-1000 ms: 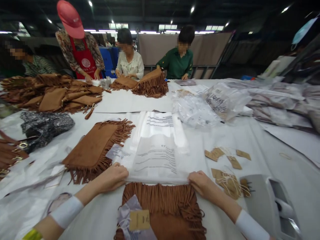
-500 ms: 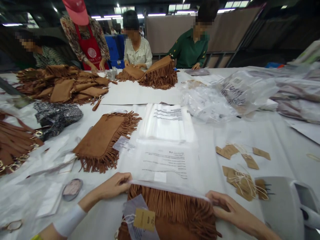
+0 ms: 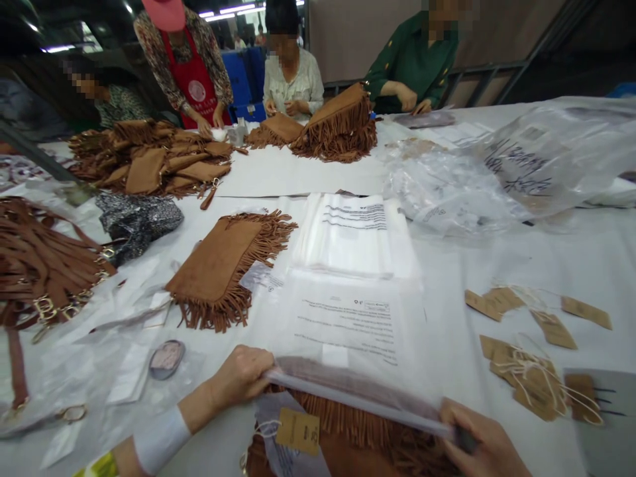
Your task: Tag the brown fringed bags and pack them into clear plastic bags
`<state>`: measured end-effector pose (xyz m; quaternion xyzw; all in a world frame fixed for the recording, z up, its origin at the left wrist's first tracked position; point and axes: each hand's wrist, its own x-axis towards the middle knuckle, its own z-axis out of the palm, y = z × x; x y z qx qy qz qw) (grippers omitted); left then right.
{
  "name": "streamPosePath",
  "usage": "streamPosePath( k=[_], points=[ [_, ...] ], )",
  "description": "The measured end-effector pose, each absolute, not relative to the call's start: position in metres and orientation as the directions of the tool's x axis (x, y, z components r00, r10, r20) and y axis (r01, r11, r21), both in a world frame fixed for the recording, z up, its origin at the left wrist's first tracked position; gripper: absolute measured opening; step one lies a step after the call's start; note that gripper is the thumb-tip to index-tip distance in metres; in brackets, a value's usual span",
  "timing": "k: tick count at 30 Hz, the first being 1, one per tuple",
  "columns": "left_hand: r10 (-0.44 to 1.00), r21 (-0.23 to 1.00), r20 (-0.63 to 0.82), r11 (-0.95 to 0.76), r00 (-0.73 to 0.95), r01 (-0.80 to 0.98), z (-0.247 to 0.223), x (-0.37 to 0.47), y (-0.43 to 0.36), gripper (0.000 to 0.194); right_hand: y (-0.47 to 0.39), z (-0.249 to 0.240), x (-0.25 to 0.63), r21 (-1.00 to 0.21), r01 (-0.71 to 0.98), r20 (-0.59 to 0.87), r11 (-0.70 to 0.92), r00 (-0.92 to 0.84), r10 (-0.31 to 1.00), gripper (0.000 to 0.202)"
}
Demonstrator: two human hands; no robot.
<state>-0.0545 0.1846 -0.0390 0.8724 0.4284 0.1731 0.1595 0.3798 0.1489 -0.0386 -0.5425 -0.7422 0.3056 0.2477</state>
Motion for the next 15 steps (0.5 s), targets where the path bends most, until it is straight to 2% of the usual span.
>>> streamPosePath(
  k=[3, 8, 11, 15],
  points=[
    [0.779, 0.432, 0.133, -0.602, 0.613, 0.672, -0.022, -0.058, 0.184, 0.022, 0.148, -0.030, 0.378, -0.724, 0.636, 0.027, 0.266, -0.360, 0.933, 0.022],
    [0.812, 0.510, -0.074, -0.468, 0.579, 0.722, 0.022, -0.054, 0.183, 0.022, 0.151, -0.027, 0.381, -0.741, 0.622, -0.001, 0.254, -0.378, 0.926, 0.028],
    [0.823, 0.434, -0.129, -0.454, 0.553, 0.778, 0.023, -0.054, 0.178, 0.031, 0.153, -0.032, 0.382, -0.743, 0.627, -0.021, 0.236, -0.374, 0.927, 0.029],
    [0.795, 0.294, -0.009, -0.577, 0.606, 0.762, -0.012, -0.067, 0.161, 0.015, 0.148, -0.034, 0.375, -0.732, 0.638, -0.039, 0.240, -0.391, 0.920, 0.027]
  ],
)
